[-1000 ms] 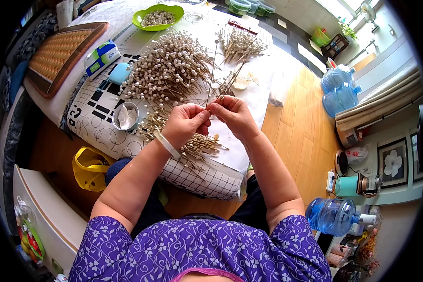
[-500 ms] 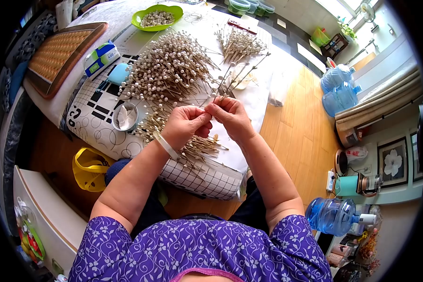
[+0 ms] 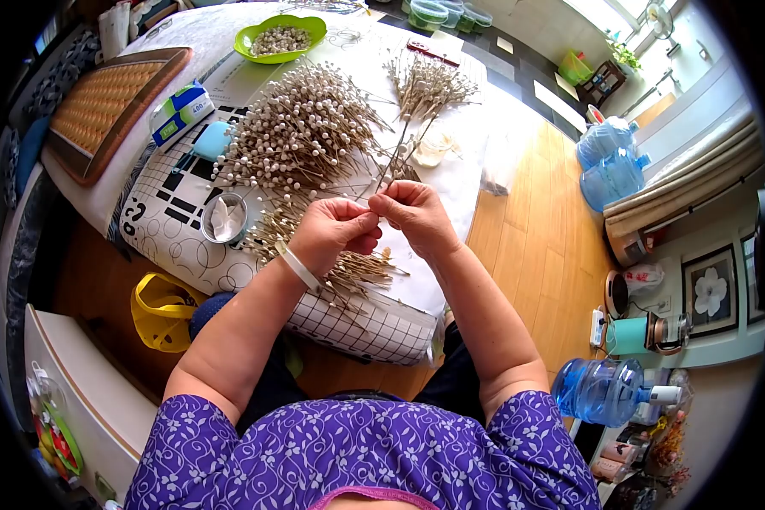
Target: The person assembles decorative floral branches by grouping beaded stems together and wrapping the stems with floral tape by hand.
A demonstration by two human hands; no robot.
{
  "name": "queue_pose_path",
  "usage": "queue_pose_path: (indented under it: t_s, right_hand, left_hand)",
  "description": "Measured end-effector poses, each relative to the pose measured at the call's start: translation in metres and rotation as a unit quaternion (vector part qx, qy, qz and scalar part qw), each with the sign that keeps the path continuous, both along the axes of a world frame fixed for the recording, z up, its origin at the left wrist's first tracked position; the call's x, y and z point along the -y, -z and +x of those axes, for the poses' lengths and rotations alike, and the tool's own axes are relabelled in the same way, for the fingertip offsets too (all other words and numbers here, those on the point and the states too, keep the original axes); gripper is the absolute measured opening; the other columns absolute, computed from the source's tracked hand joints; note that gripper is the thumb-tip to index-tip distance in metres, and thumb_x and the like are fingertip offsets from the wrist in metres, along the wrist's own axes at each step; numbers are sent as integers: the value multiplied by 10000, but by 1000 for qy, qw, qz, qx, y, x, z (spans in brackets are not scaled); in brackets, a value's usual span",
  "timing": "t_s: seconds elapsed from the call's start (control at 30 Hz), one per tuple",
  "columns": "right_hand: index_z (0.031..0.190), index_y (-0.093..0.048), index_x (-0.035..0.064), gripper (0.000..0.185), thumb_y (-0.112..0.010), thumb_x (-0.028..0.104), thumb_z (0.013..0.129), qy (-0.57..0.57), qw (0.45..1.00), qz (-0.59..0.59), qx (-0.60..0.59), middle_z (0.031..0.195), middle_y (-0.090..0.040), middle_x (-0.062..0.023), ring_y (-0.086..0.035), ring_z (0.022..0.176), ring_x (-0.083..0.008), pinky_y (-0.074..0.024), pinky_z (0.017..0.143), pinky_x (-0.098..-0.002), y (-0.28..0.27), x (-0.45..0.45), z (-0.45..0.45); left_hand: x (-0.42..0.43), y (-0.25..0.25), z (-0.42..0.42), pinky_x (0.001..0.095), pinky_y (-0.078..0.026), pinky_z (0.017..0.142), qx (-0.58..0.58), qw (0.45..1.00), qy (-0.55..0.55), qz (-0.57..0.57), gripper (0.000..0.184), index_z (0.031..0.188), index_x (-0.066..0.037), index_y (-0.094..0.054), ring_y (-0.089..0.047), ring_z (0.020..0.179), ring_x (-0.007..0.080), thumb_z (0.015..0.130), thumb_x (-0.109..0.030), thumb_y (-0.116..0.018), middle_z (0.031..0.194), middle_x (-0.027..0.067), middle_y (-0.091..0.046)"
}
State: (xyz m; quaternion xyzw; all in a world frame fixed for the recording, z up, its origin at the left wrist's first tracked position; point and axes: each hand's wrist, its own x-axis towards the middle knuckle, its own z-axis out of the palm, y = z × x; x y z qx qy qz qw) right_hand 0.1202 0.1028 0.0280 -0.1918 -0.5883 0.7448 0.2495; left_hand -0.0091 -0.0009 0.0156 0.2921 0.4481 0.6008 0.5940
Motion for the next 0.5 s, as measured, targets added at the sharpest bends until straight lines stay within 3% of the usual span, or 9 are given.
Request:
queue_pose_path:
  t_s: [0.17, 0.37, 0.5]
  right_hand:
    - [702, -603, 7, 116, -643, 95, 766, 6, 1000, -20, -20, 665, -583, -1, -495, 604, -43, -400, 543, -182, 1, -3, 2]
    - [702, -609, 5, 117, -643, 96, 767, 40, 998, 55, 4, 640, -573, 10, -485, 578, -39, -391, 523, -176, 9, -1, -3]
    - [699, -597, 10, 132, -640, 110, 774, 30, 999, 25, -5, 628, -562, 6, -479, 574, -44, -385, 511, -185, 6, 5, -3]
  left_hand:
    - [0, -3, 2, 240, -514, 553, 55, 998, 14, -17, 164, 833, -20, -598, -601, 603, 117, 813, -183, -597, 729, 73, -623]
    - [-2, 5, 3, 250, -508, 550, 1, 1000, -19, 12, 204, 834, -28, -586, -617, 656, 142, 816, -231, -593, 760, 74, -626]
    - [0, 1, 5, 246, -504, 558, -14, 1000, -26, 9, 225, 835, -27, -582, -616, 681, 146, 816, -251, -593, 795, 83, -626]
